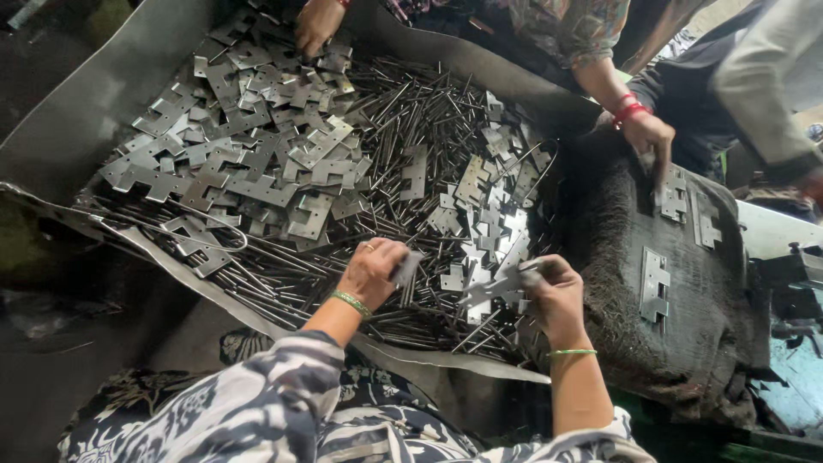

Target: The person sorts metal parts from a large bin, picking up individual pieces and placing them onto a nearby surface. The task involves repetitive handling of small metallic components in a workshop setting.

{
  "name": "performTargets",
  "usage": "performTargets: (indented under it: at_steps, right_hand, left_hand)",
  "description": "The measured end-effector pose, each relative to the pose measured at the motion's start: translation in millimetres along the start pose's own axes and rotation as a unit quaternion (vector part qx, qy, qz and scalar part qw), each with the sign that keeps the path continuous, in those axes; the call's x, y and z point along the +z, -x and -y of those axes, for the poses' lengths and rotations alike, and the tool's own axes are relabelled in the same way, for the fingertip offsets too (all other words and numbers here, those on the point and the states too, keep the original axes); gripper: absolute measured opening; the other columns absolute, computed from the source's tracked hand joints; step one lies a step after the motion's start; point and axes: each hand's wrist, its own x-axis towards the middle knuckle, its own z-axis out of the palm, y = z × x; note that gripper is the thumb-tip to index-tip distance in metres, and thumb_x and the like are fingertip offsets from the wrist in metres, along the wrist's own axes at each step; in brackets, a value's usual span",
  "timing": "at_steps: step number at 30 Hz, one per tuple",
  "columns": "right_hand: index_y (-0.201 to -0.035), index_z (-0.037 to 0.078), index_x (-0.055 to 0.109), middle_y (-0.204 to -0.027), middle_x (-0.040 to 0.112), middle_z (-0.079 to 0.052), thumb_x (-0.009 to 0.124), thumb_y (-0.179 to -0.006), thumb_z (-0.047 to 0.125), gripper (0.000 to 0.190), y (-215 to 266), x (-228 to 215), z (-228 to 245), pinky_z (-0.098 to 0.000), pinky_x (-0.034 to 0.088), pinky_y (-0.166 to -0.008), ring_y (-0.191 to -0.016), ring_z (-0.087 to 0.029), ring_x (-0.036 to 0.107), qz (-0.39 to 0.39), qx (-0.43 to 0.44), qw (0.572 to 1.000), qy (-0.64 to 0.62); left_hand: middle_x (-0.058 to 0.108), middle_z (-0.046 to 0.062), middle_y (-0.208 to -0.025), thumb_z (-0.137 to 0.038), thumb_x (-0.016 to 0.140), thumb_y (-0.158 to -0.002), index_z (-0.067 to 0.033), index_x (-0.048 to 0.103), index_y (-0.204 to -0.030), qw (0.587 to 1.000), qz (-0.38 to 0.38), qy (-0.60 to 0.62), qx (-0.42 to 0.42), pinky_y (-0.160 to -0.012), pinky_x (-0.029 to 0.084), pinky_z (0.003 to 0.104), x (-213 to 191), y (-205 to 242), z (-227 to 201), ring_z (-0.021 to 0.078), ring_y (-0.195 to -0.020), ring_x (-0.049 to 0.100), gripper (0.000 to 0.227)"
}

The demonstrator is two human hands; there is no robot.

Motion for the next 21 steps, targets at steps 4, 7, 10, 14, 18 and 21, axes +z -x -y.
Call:
performTargets:
  at_steps: [4, 7, 10, 14, 18, 21]
  right_hand:
    - [-0.091, 0.006, 0.067, -0.087, 0.069, -0.009, 0.072, -0.088, 0.016, 0.012, -4, 14, -10, -0.0338, 0.062, -0.073, -0.075, -0.019, 0.071, -0.172, 0.146, 0.890, -0.397]
    - [-0.106, 0.003, 0.065, -0.098, 0.071, -0.010, 0.072, -0.098, 0.004, 0.010, -12, 38, -20, -0.0311, 0.063, -0.082, -0.087, -0.022, 0.072, -0.144, 0.218, 0.893, -0.366]
    - [-0.121, 0.006, 0.061, -0.096, 0.074, -0.009, 0.064, -0.082, 0.001, 0.040, -5, 76, -21, -0.0445, 0.064, -0.078, -0.086, -0.024, 0.074, -0.065, 0.252, 0.962, -0.080]
    - [-0.144, -0.004, 0.052, -0.110, 0.072, -0.016, 0.068, -0.088, 0.001, 0.059, 29, 137, -20, -0.0376, 0.055, -0.081, -0.092, -0.024, 0.070, 0.129, 0.007, 0.964, 0.234]
    - [-0.147, -0.007, 0.042, -0.120, 0.066, -0.026, 0.070, -0.086, 0.004, 0.068, 72, 175, -17, -0.0382, 0.053, -0.089, -0.104, -0.035, 0.066, 0.283, -0.172, 0.858, 0.393]
    - [-0.142, -0.001, 0.053, -0.117, 0.070, -0.022, 0.062, -0.079, -0.001, 0.064, 76, 175, -14, -0.0360, 0.056, -0.089, -0.106, -0.029, 0.070, 0.315, -0.148, 0.849, 0.397]
  left_hand:
    - [0.068, 0.006, -0.102, -0.010, 0.058, -0.106, -0.0101, 0.065, -0.115, 0.753, -0.204, 0.508, -0.365, -0.077, 0.054, 0.036, 0, 5, -17, 0.0209, -0.089, 0.064, 0.012]
    - [0.069, 0.007, -0.100, -0.008, 0.053, -0.103, -0.0104, 0.065, -0.119, 0.489, -0.245, 0.656, -0.520, -0.068, 0.059, 0.040, -27, 17, -21, 0.0226, -0.083, 0.068, 0.020]
    - [0.073, 0.012, -0.107, 0.005, 0.047, -0.094, -0.0060, 0.064, -0.118, 0.453, -0.194, 0.686, -0.536, -0.075, 0.064, 0.045, -46, 26, -36, 0.0274, -0.091, 0.073, 0.031]
    - [0.075, 0.009, -0.108, -0.007, 0.042, -0.091, -0.0168, 0.063, -0.119, 0.360, -0.142, 0.752, -0.533, -0.071, 0.062, 0.041, -21, 43, -70, 0.0266, -0.087, 0.075, 0.037]
    - [0.067, 0.014, -0.110, -0.035, 0.052, -0.108, -0.0083, 0.060, -0.126, 0.350, -0.146, 0.804, -0.458, -0.078, 0.062, 0.041, 12, 66, -69, 0.0273, -0.091, 0.071, 0.034]
    - [0.065, 0.017, -0.116, -0.039, 0.060, -0.117, 0.0004, 0.056, -0.122, 0.462, -0.076, 0.773, -0.429, -0.081, 0.057, 0.041, 23, 72, -57, 0.0287, -0.098, 0.066, 0.039]
